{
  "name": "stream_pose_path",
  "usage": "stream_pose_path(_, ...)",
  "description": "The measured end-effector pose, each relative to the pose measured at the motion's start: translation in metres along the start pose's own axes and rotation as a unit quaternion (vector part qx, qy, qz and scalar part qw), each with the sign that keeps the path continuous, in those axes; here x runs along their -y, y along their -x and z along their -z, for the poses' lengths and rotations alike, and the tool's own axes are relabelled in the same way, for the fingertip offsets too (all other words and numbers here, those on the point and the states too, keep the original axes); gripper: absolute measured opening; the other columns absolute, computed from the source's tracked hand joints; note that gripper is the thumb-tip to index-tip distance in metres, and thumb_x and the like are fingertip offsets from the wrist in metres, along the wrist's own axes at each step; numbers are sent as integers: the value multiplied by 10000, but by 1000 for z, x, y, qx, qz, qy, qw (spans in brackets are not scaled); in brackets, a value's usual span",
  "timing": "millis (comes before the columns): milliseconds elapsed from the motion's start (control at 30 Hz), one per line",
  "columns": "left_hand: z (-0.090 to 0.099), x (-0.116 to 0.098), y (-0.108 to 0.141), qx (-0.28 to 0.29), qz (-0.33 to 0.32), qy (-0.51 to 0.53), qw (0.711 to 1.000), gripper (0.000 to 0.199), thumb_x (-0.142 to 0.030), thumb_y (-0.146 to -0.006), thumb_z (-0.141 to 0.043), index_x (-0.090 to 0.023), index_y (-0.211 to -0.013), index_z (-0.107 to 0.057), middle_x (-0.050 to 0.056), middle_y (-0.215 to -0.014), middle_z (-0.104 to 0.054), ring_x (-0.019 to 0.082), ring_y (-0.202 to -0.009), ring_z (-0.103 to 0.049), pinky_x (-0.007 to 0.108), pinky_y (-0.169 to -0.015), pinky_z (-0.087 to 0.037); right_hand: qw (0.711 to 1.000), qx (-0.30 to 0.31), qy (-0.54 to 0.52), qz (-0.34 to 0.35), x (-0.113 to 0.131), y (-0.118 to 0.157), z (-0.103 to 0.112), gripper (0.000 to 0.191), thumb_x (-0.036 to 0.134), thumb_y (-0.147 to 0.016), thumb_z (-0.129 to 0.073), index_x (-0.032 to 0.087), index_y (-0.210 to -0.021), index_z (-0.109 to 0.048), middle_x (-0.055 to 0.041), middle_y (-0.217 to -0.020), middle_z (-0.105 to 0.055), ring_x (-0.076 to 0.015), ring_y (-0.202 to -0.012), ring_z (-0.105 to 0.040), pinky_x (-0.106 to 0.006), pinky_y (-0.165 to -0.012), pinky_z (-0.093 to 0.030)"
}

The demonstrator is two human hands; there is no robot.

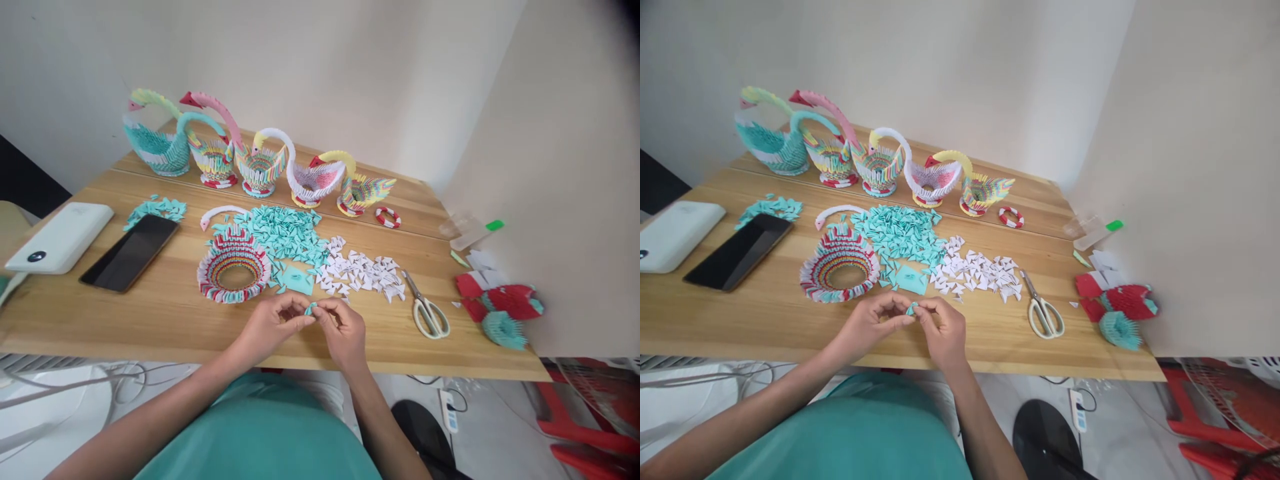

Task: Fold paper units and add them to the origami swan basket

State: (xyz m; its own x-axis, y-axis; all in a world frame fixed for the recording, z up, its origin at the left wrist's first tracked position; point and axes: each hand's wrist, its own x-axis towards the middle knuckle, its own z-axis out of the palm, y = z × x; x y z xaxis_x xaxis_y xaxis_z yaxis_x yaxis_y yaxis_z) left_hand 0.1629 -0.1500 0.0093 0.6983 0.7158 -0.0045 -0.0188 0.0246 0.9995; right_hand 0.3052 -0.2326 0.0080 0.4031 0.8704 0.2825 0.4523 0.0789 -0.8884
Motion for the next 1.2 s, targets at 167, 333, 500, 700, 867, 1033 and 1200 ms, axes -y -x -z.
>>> stream_pose_path(167,-1,-1,0,-8,4,1,1000,125,-256,-816,-600,-142,-824,-648,3,-715,-624,113,-666,-547,214,-641,-430,1000,1,9,2,0,2,-3,88,243,-890,-616,215,-823,-666,13,-726,-685,-132,-658,-617,-241,-635,-464)
stream_pose_path(333,-2,0,1,-14,-4,-51,999,112,-224,-810,-575,-146,-829,-653,6,-724,-648,117,-676,-566,211,-636,-426,998,17,2,66,2,0,1,70,183,-884,-619,231,-883,-669,3,-812,-677,-144,-761,-611,-261,-713,-463)
stream_pose_path(500,-3,0,3,-8,9,-47,999,153,-255,-824,-583,-149,-903,-660,0,-700,-663,121,-651,-584,213,-619,-429,998,12,-26,52,4,0,1,91,197,-905,-587,228,-850,-653,-2,-797,-647,-149,-757,-582,-270,-710,-450)
stream_pose_path(700,-1,-2,5,-13,-4,-84,996,184,-279,-836,-600,-148,-720,-660,5,-662,-664,124,-631,-571,216,-596,-417,995,7,-88,-39,0,1,-3,177,321,-911,-567,214,-781,-622,-1,-736,-611,-146,-698,-562,-257,-663,-460)
stream_pose_path(867,2,1,6,-43,-40,-111,992,192,-269,-847,-590,-145,-734,-683,14,-673,-674,127,-635,-563,218,-599,-412,986,34,-131,-101,-3,0,-2,142,355,-844,-649,216,-826,-672,-9,-787,-676,-158,-744,-614,-266,-703,-498)
stream_pose_path(1033,8,1,10,-13,-21,-77,997,253,-325,-866,-569,-136,-761,-701,30,-704,-689,131,-652,-577,219,-616,-426,984,32,-132,-113,-6,2,1,118,337,-814,-692,219,-823,-683,6,-756,-673,-137,-691,-608,-245,-664,-492)
stream_pose_path(1200,13,1,10,17,15,-65,998,298,-351,-872,-540,-129,-735,-684,22,-671,-656,119,-615,-547,213,-588,-407,987,55,-105,-106,-8,4,3,114,328,-828,-683,215,-836,-694,-2,-762,-701,-143,-694,-635,-247,-660,-501)
